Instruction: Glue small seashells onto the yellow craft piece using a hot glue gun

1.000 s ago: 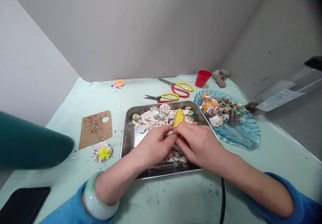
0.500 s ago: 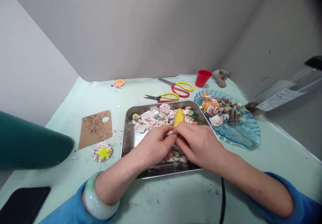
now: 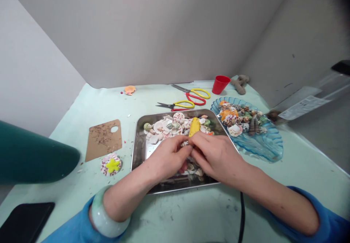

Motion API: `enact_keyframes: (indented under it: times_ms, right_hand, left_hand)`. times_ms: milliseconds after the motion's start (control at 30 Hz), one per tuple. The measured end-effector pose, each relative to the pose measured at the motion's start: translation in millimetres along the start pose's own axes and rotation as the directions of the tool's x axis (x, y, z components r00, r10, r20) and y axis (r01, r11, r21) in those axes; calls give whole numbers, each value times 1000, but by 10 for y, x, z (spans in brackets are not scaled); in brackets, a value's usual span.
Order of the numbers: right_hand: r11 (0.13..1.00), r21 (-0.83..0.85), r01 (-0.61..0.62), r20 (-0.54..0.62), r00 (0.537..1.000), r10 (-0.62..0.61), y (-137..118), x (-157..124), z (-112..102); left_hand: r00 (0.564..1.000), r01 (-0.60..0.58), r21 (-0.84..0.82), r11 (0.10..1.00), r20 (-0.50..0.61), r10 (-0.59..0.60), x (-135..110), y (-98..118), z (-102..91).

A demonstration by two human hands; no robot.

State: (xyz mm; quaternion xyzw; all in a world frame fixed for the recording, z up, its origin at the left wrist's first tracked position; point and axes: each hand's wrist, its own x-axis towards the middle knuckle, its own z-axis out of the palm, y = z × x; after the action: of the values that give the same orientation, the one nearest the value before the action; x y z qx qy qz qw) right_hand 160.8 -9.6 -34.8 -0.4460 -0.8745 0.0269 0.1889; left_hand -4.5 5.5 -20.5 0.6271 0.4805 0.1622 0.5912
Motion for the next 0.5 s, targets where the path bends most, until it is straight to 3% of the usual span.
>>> enact_keyframes:
  times_ms: [300, 500]
  right_hand:
    - [1000, -4, 4, -4, 1000, -4, 3, 20, 5]
    - [1000, 3, 1, -7, 1000, -1, 1, 21, -6]
  left_hand:
    - [1000, -10, 16, 1000, 3, 10, 1, 7, 2]
    - [996, -65, 127, 990, -59, 73, 11, -41, 10]
